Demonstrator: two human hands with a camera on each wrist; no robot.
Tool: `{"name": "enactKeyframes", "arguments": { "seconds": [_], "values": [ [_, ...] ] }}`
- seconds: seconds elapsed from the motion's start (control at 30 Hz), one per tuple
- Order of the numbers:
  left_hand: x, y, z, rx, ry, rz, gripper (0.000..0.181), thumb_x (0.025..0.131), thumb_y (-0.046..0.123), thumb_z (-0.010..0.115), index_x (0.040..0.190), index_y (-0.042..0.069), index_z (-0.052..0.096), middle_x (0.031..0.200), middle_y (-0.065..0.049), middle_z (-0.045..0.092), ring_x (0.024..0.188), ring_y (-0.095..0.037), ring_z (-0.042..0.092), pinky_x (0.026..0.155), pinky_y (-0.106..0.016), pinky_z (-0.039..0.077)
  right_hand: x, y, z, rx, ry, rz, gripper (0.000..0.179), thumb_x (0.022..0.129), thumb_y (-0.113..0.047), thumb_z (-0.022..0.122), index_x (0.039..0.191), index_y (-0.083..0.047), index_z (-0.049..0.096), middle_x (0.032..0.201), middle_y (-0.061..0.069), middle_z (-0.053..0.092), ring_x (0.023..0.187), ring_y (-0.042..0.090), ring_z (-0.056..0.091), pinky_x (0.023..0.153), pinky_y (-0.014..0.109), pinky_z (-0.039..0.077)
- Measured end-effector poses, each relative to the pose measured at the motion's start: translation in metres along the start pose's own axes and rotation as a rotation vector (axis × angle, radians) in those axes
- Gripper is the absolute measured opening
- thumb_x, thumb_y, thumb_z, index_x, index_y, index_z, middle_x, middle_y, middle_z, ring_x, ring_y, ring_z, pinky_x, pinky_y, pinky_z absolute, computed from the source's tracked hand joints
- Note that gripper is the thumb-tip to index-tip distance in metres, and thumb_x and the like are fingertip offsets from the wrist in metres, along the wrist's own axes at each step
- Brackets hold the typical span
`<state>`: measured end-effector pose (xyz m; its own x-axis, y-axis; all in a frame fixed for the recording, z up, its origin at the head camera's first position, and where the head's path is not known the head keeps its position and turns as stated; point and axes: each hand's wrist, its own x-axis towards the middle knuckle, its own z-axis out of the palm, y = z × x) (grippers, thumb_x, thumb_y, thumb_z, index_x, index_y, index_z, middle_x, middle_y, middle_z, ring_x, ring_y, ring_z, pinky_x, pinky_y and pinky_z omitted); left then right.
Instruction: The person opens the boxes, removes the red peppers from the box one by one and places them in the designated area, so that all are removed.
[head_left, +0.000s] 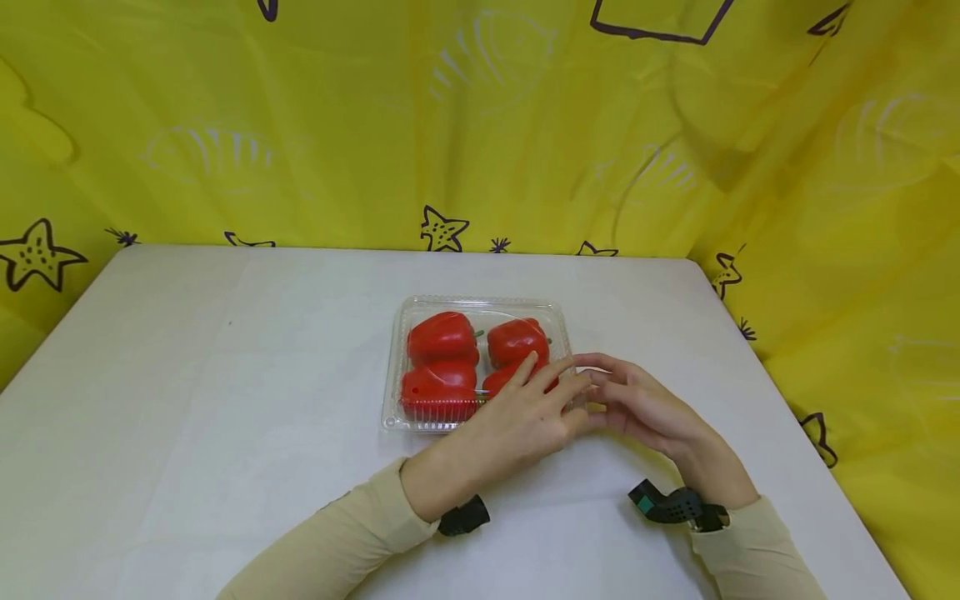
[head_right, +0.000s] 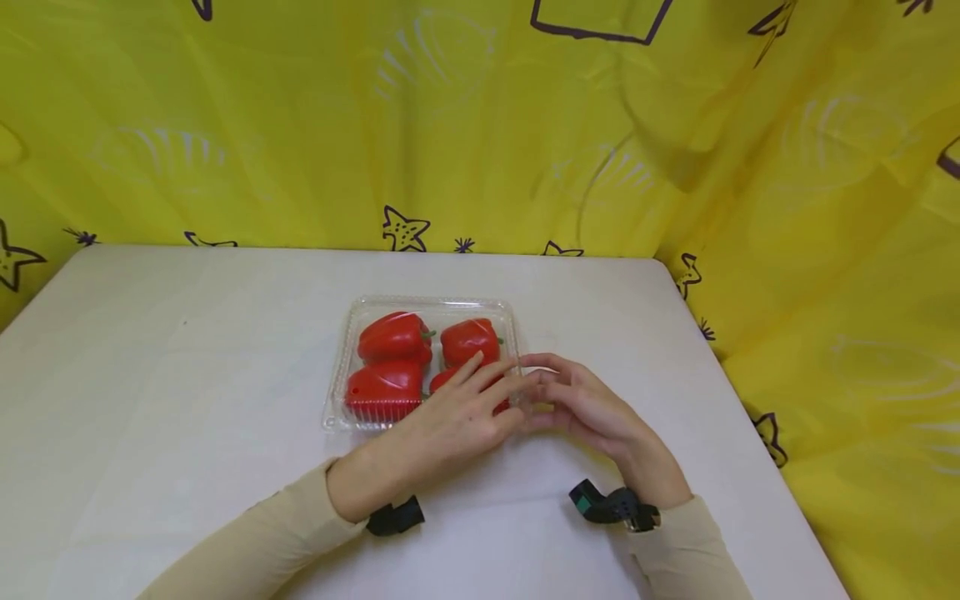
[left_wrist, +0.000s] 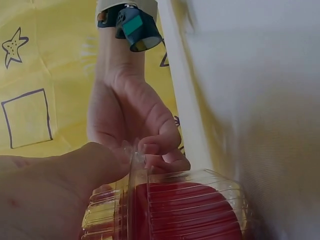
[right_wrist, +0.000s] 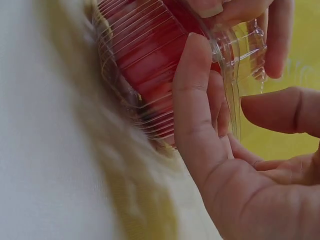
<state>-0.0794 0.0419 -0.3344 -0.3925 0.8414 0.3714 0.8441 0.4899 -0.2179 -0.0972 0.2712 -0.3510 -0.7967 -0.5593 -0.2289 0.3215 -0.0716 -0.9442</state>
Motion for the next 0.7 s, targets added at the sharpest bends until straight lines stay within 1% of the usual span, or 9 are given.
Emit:
{"name": "enactKeyframes", "arguments": {
  "seconds": [0.1,0.27,0.37,0.53,0.7],
  "values": [
    [0.0001,0.0000,0.0005,0.023,-0.011,-0.004,0.034,0.095,0.022,0.066,0.129,0.023,0.067,0.138,-0.002,0.056,0.139,-0.031,0.045,0.108,-0.052,0.046,0.0007,0.0010,-0.0011,0.048,-0.020,0.001,0.047,0.097,0.006,0.042,0.142,-0.006,0.032,0.115,0.002,0.062,0.097,0.014,0.061,0.090,0.029,0.057],
    [0.0010,-0.0011,0.0018,0.084,-0.023,-0.001,0.036,0.096,0.023,0.065,0.132,0.021,0.065,0.141,-0.001,0.056,0.139,-0.031,0.048,0.107,-0.052,0.046,0.0032,0.0034,-0.0023,0.068,-0.041,0.002,0.056,0.095,0.009,0.045,0.146,-0.007,0.027,0.114,0.001,0.062,0.096,0.013,0.060,0.089,0.026,0.056],
    [0.0016,-0.0015,0.0033,0.119,-0.027,0.005,0.039,0.097,0.025,0.064,0.135,0.019,0.063,0.141,-0.001,0.058,0.137,-0.030,0.050,0.106,-0.051,0.047,0.0037,0.0056,-0.0044,0.098,-0.090,-0.018,0.058,0.095,0.011,0.043,0.147,-0.009,0.027,0.117,0.003,0.062,0.097,0.013,0.060,0.090,0.026,0.056],
    [0.0018,-0.0022,0.0056,0.163,-0.004,0.024,0.038,0.098,0.028,0.062,0.134,0.018,0.064,0.139,0.000,0.059,0.135,-0.030,0.052,0.104,-0.050,0.049,0.0036,0.0078,-0.0077,0.147,-0.161,-0.049,0.060,0.095,0.013,0.041,0.148,-0.011,0.028,0.122,0.004,0.061,0.097,0.013,0.061,0.091,0.026,0.055],
    [0.0020,-0.0027,0.0078,0.228,0.021,0.056,0.033,0.098,0.025,0.062,0.129,0.016,0.066,0.135,0.000,0.061,0.134,-0.032,0.053,0.103,-0.050,0.050,0.0039,0.0086,-0.0087,0.171,-0.177,-0.057,0.062,0.095,0.015,0.040,0.149,-0.012,0.027,0.123,0.004,0.060,0.095,0.013,0.061,0.091,0.025,0.055]
  ]
}}
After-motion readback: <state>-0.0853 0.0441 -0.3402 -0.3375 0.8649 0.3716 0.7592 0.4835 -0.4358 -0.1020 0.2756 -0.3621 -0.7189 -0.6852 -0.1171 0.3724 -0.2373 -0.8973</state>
